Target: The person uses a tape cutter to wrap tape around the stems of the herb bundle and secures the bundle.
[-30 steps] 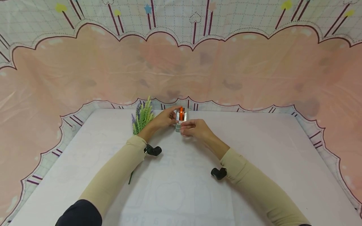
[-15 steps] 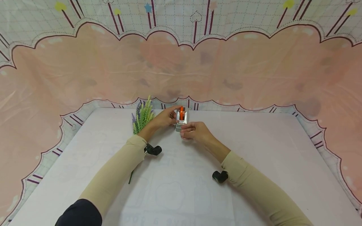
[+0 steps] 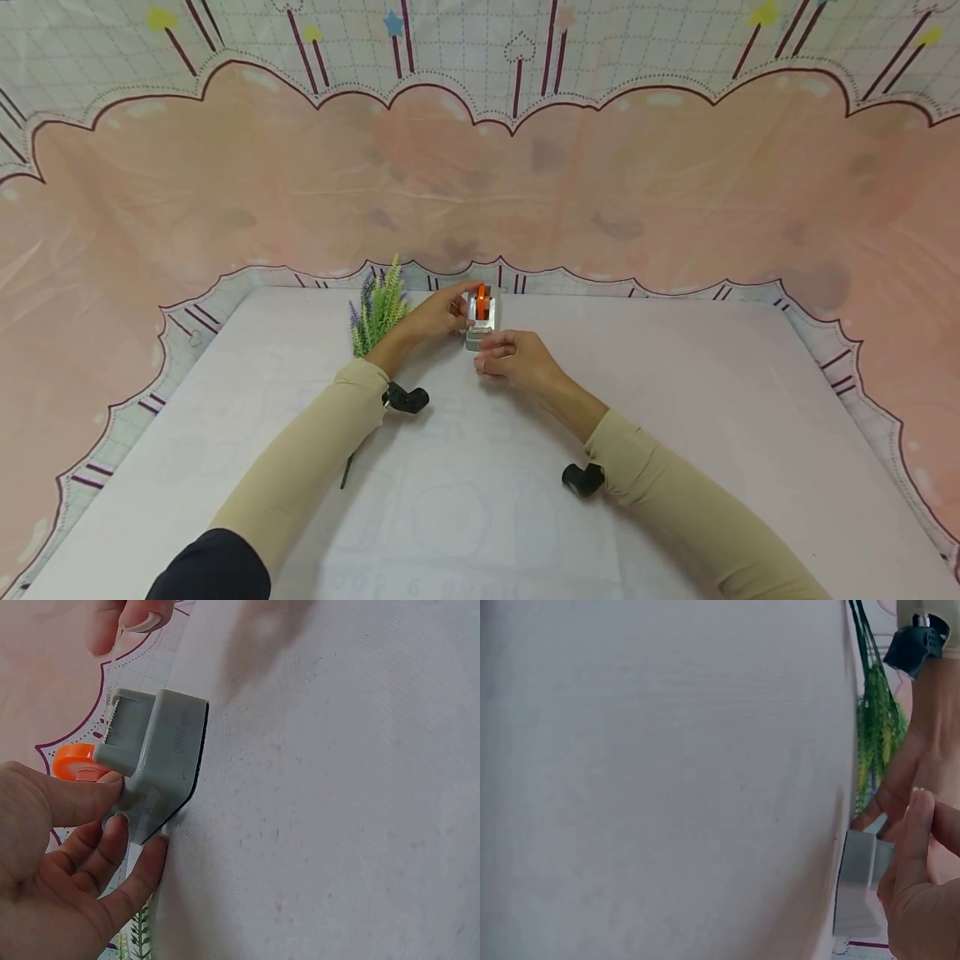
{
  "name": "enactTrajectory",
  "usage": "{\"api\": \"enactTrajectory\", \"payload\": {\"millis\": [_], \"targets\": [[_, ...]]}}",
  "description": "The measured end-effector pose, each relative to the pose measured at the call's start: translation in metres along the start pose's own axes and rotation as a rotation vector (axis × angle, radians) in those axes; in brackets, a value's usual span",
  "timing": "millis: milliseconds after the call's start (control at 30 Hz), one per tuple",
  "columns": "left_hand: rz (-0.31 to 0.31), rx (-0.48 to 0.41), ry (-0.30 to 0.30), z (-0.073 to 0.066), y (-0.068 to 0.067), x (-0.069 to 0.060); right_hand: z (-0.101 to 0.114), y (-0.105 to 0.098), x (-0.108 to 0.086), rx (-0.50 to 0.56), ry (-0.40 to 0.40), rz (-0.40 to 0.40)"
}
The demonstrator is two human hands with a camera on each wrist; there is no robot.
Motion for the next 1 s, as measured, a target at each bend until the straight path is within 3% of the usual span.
{"api": "enactTrajectory", "payload": {"millis": [400,1000], "targets": [[0.002,0.003,-0.003,0.0,0.0,-0.001,-0.003,0.007,-0.004,0.037,-0.025,0.021],[-0.001,0.047,-0.012,0.001,-0.001,-0.001,-0.012,0.013,-0.005,0.055,0.017,0.009]]}}
Point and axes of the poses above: each hand's wrist, its own x-axis towards the middle knuckle, its own y-axis out of the palm, z = x × y, the point moved 8 cm from there along x, towards the middle knuckle, and after that the axes turned 9 degrees about -x, right-handed, at the moved point
